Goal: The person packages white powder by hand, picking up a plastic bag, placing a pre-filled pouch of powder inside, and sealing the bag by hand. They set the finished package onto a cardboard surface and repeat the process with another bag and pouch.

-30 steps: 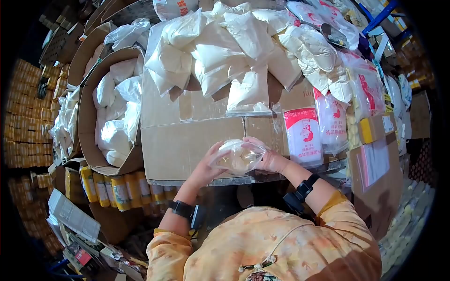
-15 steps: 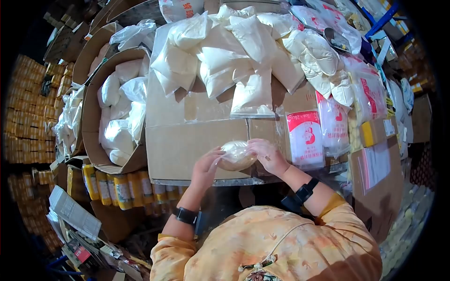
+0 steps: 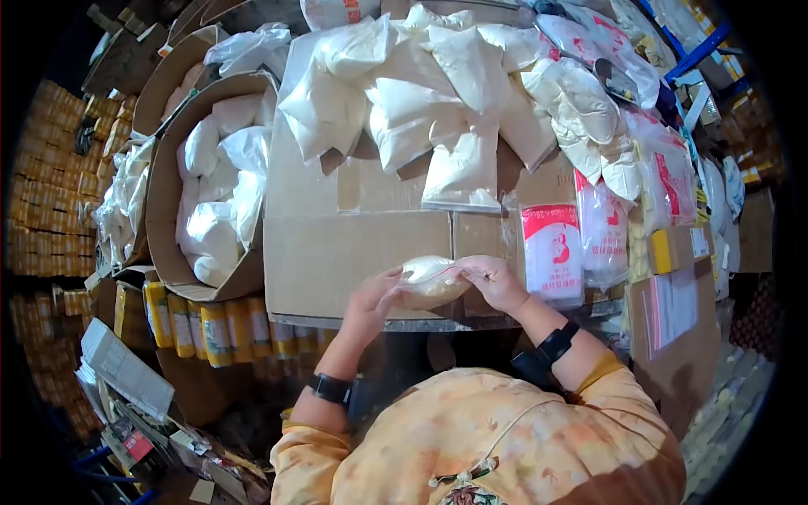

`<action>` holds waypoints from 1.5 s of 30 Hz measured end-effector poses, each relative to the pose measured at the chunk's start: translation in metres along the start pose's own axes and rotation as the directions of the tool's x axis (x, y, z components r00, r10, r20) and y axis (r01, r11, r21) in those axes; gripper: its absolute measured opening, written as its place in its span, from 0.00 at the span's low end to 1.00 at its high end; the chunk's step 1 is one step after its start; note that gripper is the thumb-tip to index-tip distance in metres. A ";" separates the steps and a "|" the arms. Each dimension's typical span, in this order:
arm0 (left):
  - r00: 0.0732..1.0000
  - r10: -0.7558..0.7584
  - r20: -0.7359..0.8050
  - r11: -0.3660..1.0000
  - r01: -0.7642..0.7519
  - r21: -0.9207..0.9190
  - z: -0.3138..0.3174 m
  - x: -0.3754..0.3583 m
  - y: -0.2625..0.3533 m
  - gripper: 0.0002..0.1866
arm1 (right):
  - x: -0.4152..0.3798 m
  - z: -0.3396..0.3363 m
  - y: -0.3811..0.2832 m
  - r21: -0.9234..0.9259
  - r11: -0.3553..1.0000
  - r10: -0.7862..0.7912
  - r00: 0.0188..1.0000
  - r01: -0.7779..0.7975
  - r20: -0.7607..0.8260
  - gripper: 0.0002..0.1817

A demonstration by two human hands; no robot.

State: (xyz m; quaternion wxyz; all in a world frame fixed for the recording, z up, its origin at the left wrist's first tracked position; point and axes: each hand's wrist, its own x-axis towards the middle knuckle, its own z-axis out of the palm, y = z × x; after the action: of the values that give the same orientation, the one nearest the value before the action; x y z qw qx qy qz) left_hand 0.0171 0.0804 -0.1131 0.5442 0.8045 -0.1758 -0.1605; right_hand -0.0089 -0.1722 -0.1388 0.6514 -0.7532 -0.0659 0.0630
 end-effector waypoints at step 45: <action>0.876 -0.481 0.035 0.545 0.330 -0.771 0.004 -0.013 -0.039 0.04 | 0.057 0.006 -0.063 -0.545 0.837 0.122 0.988 -0.053 0.090 0.15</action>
State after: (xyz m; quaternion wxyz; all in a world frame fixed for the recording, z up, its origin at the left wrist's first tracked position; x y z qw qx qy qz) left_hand 0.0078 0.0968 -0.1496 0.7898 0.5317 0.1491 -0.2670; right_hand 0.0455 -0.1473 -0.0780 0.4036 -0.9033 -0.0859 0.1171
